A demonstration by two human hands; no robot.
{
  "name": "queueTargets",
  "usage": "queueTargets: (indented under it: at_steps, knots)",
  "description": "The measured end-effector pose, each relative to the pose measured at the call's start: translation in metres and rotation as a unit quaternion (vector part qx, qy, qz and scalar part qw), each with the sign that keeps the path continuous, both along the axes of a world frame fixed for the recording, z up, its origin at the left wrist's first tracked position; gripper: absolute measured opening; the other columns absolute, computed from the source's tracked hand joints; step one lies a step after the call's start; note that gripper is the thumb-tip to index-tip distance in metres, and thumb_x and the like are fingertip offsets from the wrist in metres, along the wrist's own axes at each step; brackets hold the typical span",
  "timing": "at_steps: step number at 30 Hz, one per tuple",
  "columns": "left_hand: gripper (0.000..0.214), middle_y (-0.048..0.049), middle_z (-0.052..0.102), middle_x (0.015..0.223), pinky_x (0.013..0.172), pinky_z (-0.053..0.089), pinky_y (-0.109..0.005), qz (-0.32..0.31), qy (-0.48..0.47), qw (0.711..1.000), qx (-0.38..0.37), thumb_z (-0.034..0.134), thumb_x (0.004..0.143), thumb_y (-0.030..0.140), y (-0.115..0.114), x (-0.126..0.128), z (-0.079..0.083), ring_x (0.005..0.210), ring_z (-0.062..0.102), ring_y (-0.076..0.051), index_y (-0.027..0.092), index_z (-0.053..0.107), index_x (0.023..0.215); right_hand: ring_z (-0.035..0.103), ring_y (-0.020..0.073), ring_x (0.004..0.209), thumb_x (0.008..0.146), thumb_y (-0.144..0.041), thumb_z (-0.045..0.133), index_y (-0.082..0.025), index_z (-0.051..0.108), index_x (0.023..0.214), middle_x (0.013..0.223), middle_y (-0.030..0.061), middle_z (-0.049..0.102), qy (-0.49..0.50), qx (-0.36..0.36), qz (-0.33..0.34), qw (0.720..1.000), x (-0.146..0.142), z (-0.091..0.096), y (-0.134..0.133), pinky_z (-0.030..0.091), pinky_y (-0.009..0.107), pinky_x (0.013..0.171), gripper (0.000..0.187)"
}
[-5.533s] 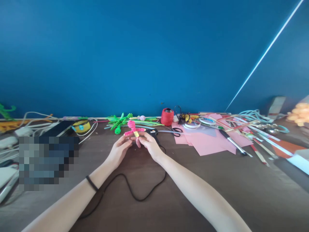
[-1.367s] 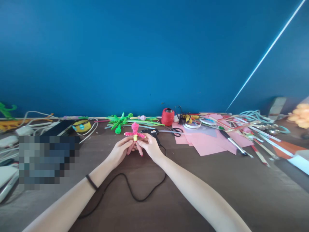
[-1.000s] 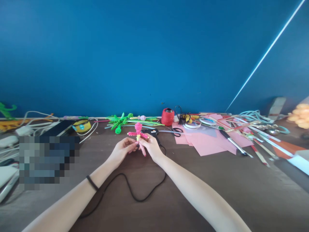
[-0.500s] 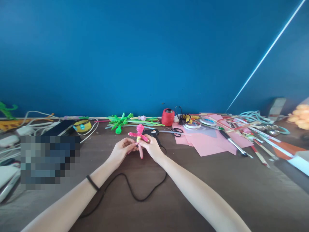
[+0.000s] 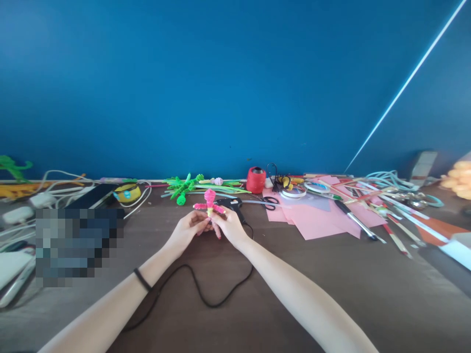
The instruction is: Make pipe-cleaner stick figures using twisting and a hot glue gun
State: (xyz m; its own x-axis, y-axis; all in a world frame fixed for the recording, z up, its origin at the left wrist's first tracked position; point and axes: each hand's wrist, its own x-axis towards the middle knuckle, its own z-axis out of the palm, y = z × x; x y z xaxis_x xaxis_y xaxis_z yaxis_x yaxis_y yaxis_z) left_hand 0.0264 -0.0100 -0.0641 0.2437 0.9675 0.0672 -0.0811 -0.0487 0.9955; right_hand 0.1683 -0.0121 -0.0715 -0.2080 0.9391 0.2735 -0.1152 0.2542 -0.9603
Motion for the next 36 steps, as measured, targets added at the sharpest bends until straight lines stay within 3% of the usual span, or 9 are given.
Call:
queueTargets:
  at_steps: [6,11,15,21,23,28,36]
  knots:
    - [0.023,0.0031,0.057,0.051,0.066,0.051,-0.03,0.025,0.031,0.999,-0.012,0.066,0.064,0.033,-0.001,-0.001,0.012,0.051,0.055,-0.011,0.014,0.059,0.076,0.047,0.0089,0.041,0.084,-0.033,0.048,-0.017,0.054,0.083,0.042,-0.0073,0.05,-0.019,0.007,0.035,0.999,0.0,0.001,0.001,0.042,0.025,0.058,0.017]
    - [0.023,-0.0018,0.063,0.064,0.056,0.046,-0.025,0.088,0.09,0.992,0.03,0.063,0.064,0.032,0.007,-0.022,0.032,0.059,0.058,-0.013,0.014,0.061,0.078,0.055,0.0099,0.053,0.078,-0.027,0.052,-0.016,0.056,0.098,0.068,-0.0007,0.059,-0.065,-0.036,0.014,0.997,-0.002,-0.003,0.004,0.042,0.023,0.053,0.023]
    - [0.029,-0.0022,0.062,0.064,0.057,0.046,-0.026,0.166,0.088,0.981,0.058,0.065,0.061,0.036,0.029,-0.048,0.039,0.06,0.057,-0.014,0.014,0.06,0.079,0.054,0.0085,0.054,0.076,-0.019,0.049,-0.016,0.058,0.094,0.072,-0.0005,0.057,-0.082,-0.041,0.018,0.996,-0.002,-0.005,0.003,0.042,0.023,0.055,0.021]
    - [0.032,-0.0009,0.06,0.055,0.065,0.047,-0.031,0.203,0.142,0.966,0.078,0.066,0.058,0.039,0.07,-0.089,0.051,0.06,0.056,-0.015,0.013,0.061,0.076,0.053,0.0082,0.053,0.076,-0.019,0.047,-0.015,0.059,0.087,0.069,-0.0007,0.056,-0.091,-0.051,0.022,0.994,-0.003,-0.008,0.004,0.042,0.022,0.055,0.016]
    - [0.031,0.0001,0.056,0.048,0.067,0.047,-0.031,0.186,0.163,0.966,0.08,0.063,0.061,0.04,0.081,-0.098,0.056,0.059,0.056,-0.016,0.013,0.062,0.078,0.053,0.0082,0.053,0.076,-0.019,0.048,-0.015,0.059,0.084,0.068,-0.0008,0.056,-0.091,-0.054,0.022,0.994,-0.003,-0.009,0.004,0.042,0.022,0.055,0.015]
    - [0.024,0.0007,0.054,0.043,0.066,0.046,-0.03,0.246,0.182,0.949,0.069,0.062,0.061,0.035,0.106,-0.106,0.061,0.06,0.056,-0.017,0.014,0.061,0.073,0.053,0.0081,0.053,0.076,-0.017,0.047,-0.015,0.059,0.082,0.066,-0.0012,0.055,-0.092,-0.052,0.027,0.994,-0.005,-0.006,0.003,0.042,0.022,0.056,0.014]
    - [0.016,-0.0009,0.053,0.042,0.058,0.044,-0.028,0.299,0.177,0.936,0.056,0.06,0.061,0.03,0.138,-0.109,0.051,0.057,0.053,-0.017,0.015,0.06,0.066,0.045,0.0055,0.044,0.076,-0.016,0.046,-0.015,0.059,0.081,0.059,-0.0026,0.053,-0.11,-0.072,0.025,0.991,-0.006,-0.002,0.001,0.036,0.019,0.046,0.015]
